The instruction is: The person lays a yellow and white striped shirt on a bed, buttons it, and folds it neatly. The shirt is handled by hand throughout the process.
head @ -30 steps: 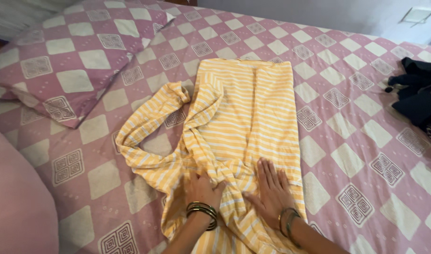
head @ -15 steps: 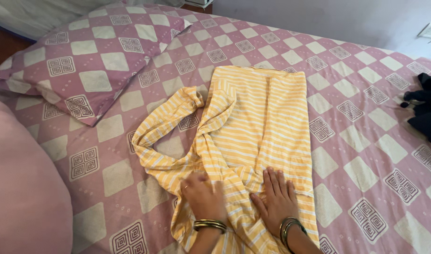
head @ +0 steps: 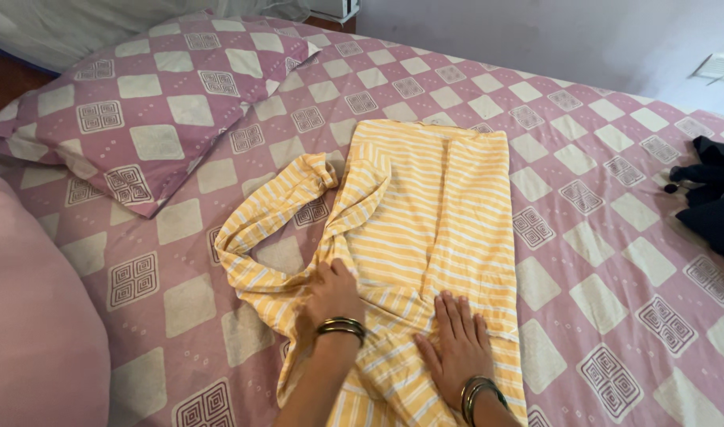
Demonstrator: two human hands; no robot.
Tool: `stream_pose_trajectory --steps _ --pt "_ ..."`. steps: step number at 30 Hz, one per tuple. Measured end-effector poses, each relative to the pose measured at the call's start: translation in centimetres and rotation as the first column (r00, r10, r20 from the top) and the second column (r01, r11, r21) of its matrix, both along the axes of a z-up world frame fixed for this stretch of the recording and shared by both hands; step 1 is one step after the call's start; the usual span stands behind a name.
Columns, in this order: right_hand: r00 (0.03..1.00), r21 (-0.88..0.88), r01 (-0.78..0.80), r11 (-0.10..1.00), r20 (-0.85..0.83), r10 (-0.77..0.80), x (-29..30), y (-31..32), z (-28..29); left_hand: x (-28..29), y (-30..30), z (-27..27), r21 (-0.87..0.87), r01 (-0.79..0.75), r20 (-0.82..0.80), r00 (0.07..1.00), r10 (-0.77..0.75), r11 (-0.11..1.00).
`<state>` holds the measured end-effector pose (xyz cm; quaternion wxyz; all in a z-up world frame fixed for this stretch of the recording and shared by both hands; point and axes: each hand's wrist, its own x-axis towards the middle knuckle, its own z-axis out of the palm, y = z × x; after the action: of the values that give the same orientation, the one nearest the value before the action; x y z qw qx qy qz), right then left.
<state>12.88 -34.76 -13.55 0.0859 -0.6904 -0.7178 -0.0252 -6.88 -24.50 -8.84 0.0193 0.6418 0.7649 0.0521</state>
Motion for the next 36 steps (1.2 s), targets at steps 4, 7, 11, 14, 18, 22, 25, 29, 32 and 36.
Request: stream_pose_trajectory --steps 4,7,11,14,18,22,25,29,32,36 --pt "0.999 -0.019 0.022 1.000 -0.031 -0.023 0.0 0.1 0.1 -1.4 0.1 1.3 0.034 0.071 0.092 0.993 -0.074 0.997" --pt "0.999 -0.006 0.015 1.000 -0.039 -0.015 0.0 0.1 0.1 -1.3 0.6 0.2 0.339 0.049 0.153 0.982 -0.106 0.940" --pt "0.999 -0.007 0.016 1.000 -0.037 -0.017 -0.1 0.1 0.3 -2.5 3.1 -4.5 -0.267 -0.376 0.939 0.104 0.327 0.887" --pt "0.999 -0.023 0.017 1.000 -0.035 -0.018 -0.2 0.2 0.6 -3.0 4.1 -8.3 -0.549 -0.347 0.624 -0.775 0.097 0.760" --pt "1.000 -0.033 0.013 0.999 -0.010 -0.014 -0.3 0.3 0.7 -3.4 5.4 -9.0 -0.421 -0.261 0.584 -0.811 0.039 0.868" --pt "1.000 -0.028 0.014 0.999 0.027 -0.013 -0.3 0.2 0.4 -5.4 6.7 -4.1 -0.384 0.092 0.572 -0.757 0.315 0.919" --pt "1.000 0.097 -0.005 0.995 0.000 0.005 0.0 0.4 -0.1 -6.0 8.0 0.4 -0.225 0.167 0.705 -0.652 0.279 0.960" --pt "1.000 0.085 -0.001 0.996 -0.031 0.004 0.3 0.8 -1.3 -6.1 9.9 5.5 0.133 0.014 0.676 -0.732 -0.080 0.991" --pt "0.999 0.072 0.014 0.997 -0.034 -0.012 0.9 0.9 -2.5 -7.8 11.5 8.5 0.120 -0.060 0.505 -0.855 -0.113 0.991" --pt "0.999 0.090 0.011 0.996 -0.032 -0.008 1.5 1.1 -4.3 -11.7 13.7 10.7 0.054 -0.175 0.538 -0.824 -0.177 0.983"
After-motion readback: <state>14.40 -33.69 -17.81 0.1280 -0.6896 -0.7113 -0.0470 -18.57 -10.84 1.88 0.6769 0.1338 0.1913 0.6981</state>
